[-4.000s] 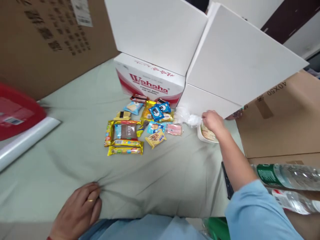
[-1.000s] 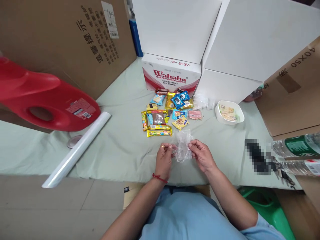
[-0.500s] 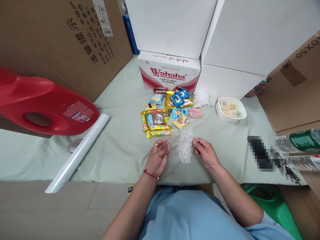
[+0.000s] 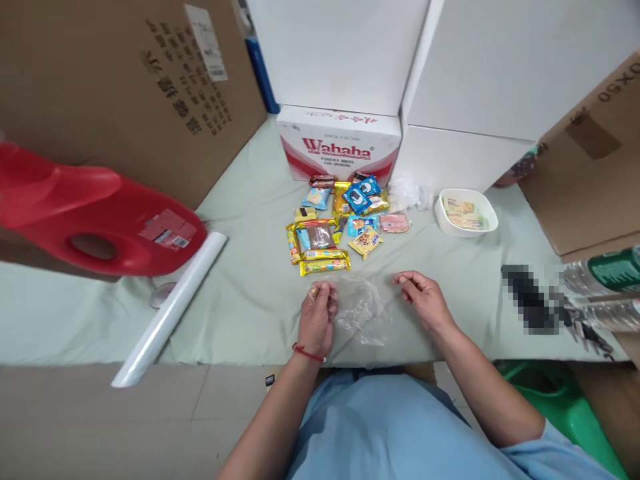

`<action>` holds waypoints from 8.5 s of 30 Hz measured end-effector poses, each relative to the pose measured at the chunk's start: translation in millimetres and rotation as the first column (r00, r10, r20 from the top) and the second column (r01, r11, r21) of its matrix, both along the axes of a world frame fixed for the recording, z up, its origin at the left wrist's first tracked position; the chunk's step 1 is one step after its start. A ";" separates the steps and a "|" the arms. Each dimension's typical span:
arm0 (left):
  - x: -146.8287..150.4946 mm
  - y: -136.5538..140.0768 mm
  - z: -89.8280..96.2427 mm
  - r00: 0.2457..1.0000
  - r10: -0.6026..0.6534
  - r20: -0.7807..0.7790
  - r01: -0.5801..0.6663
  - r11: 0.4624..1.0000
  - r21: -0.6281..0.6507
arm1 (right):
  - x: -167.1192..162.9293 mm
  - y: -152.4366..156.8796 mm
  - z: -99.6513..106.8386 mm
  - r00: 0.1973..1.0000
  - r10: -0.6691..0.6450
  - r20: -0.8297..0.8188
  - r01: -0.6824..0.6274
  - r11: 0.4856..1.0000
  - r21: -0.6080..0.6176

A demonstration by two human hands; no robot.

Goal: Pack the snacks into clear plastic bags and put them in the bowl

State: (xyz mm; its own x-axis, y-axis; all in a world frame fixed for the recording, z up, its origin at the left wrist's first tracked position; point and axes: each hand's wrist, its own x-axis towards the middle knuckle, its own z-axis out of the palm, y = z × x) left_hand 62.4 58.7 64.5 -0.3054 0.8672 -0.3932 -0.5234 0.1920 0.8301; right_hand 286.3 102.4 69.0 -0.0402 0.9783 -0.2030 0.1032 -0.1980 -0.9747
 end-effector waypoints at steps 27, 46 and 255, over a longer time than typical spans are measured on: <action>-10.4 -9.1 -16.9 0.958 -0.159 -0.241 0.162 0.987 -0.005 | 15.4 11.8 42.9 0.854 -0.002 0.520 -0.296 0.820 0.490; -61.6 -85.6 -4.5 0.521 -0.030 -0.853 -0.047 0.997 -0.063 | 88.2 -39.7 -3.7 0.824 0.085 0.560 -0.319 0.886 0.336; -64.8 -32.8 8.5 -0.252 0.295 -0.922 0.211 0.946 0.245 | 24.8 94.3 28.8 0.292 0.188 0.938 -0.636 0.770 0.044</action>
